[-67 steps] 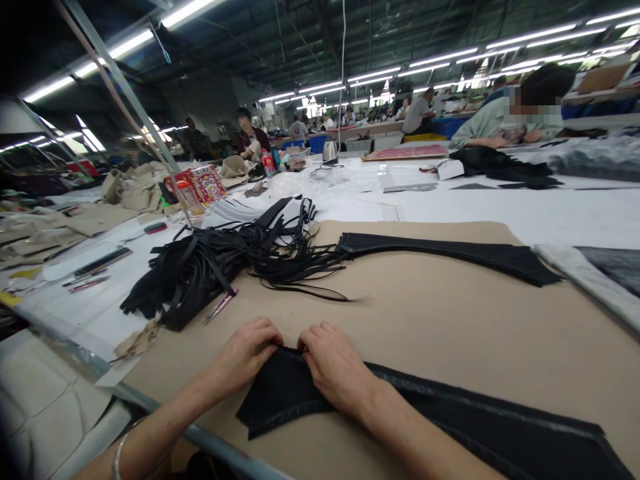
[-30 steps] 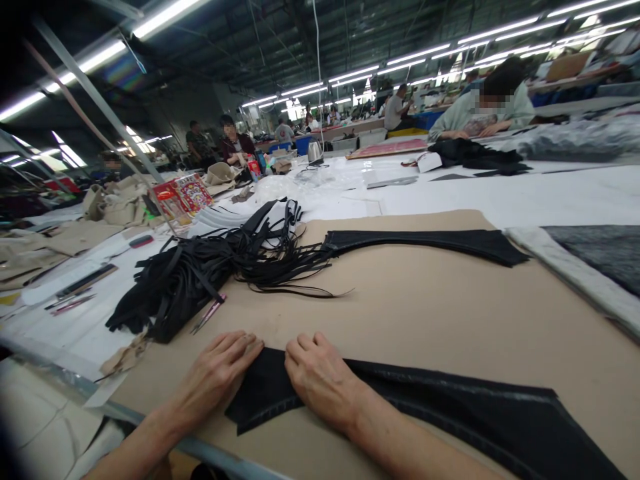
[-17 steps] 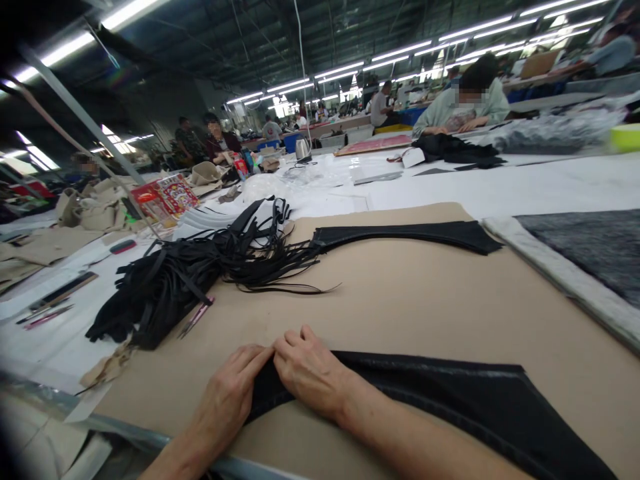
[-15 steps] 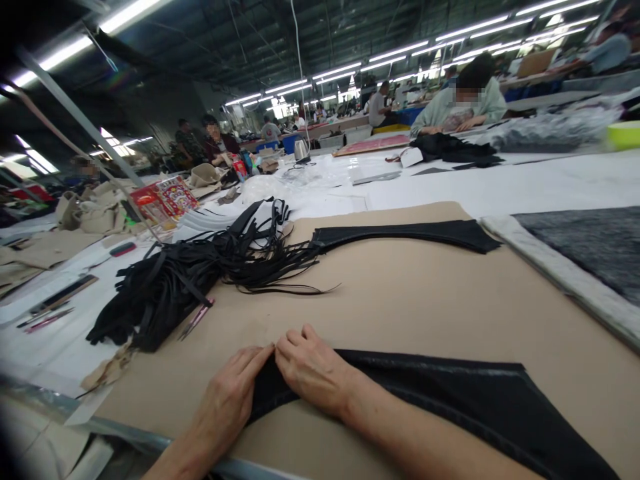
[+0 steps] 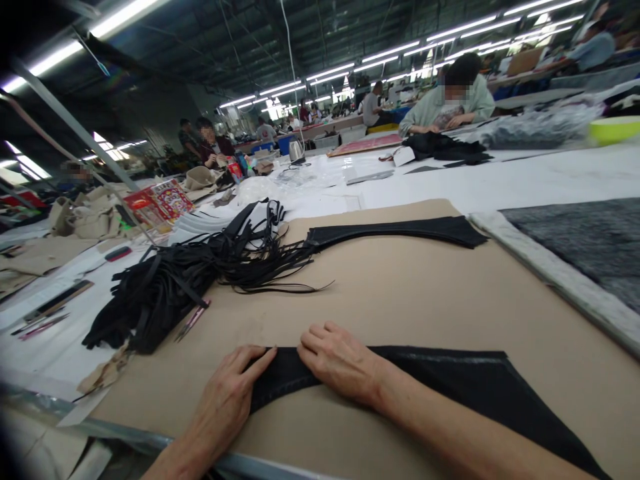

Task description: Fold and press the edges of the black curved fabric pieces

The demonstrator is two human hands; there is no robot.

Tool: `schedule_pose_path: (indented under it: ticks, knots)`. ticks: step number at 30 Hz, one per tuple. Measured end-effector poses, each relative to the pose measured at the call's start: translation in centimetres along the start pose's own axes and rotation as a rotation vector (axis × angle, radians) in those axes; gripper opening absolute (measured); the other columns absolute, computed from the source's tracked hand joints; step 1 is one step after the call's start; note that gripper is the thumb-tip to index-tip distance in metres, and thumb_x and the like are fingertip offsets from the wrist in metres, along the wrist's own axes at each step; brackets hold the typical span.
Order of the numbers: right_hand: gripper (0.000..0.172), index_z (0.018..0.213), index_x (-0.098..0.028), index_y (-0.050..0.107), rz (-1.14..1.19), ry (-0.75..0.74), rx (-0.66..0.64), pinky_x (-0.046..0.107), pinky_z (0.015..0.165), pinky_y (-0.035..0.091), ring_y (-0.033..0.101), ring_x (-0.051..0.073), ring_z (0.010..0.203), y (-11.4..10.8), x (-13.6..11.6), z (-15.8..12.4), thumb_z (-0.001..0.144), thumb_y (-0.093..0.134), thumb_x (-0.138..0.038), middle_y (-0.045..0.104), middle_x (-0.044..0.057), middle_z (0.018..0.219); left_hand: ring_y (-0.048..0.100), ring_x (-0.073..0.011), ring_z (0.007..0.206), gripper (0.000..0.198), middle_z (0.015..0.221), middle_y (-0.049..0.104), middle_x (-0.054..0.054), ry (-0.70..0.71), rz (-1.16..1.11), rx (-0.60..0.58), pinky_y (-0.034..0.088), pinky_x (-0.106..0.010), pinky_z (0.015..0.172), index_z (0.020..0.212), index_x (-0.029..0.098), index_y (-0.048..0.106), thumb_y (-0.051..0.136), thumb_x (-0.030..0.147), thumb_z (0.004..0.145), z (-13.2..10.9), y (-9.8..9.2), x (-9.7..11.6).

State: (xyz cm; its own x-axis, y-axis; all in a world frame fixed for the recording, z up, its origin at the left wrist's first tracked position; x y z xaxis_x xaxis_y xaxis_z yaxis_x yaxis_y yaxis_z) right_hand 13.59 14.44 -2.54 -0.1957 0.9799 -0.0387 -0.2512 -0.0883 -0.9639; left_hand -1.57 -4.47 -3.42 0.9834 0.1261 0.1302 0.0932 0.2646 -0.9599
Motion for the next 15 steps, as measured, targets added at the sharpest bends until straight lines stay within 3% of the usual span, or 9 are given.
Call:
schedule_pose_path:
  ticks: [7,12,15]
  knots:
    - [0.014,0.105,-0.014,0.059,0.008,0.009,-0.001,0.035,0.073,0.033,0.046,0.02,0.085,-0.4,0.07,-0.7,0.096,0.049,-0.013,0.056,0.005,0.092,0.056,-0.0247,0.097,0.049,0.108,0.06,-0.011,0.018,0.064,-0.002,0.055,-0.044,0.085,0.129,0.018,0.056,0.04,0.001,0.085,0.28,-0.1,0.29]
    - [0.015,0.106,-0.014,0.059,0.016,0.009,-0.001,0.035,0.073,0.033,0.046,0.021,0.085,-0.25,0.1,-0.79,0.095,0.049,-0.012,0.056,0.005,0.094,0.052,-0.028,0.114,0.051,0.125,0.055,-0.013,0.035,0.122,0.086,0.052,-0.046,0.093,0.123,0.019,0.06,0.037,-0.002,0.083,0.4,0.12,0.36]
    - [0.015,0.105,-0.014,0.06,0.009,0.014,-0.004,0.035,0.074,0.033,0.046,0.021,0.085,-0.21,0.04,-0.72,0.095,0.049,-0.012,0.057,0.006,0.094,0.056,-0.0245,0.106,0.048,0.116,0.06,-0.012,0.062,0.055,0.032,0.052,-0.042,0.092,0.122,0.017,0.059,0.036,-0.001,0.084,0.76,-0.03,0.37]
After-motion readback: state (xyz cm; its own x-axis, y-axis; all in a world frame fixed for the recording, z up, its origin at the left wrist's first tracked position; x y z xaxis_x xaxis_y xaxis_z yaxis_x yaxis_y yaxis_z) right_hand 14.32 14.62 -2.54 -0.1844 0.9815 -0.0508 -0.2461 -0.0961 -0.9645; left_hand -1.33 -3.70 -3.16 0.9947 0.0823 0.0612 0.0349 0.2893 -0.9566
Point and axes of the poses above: each hand's wrist, its own z-axis towards the middle knuckle, its own y-axis out of the palm, x = y × z, the point moved 1 cm from there along z, towards the middle knuckle
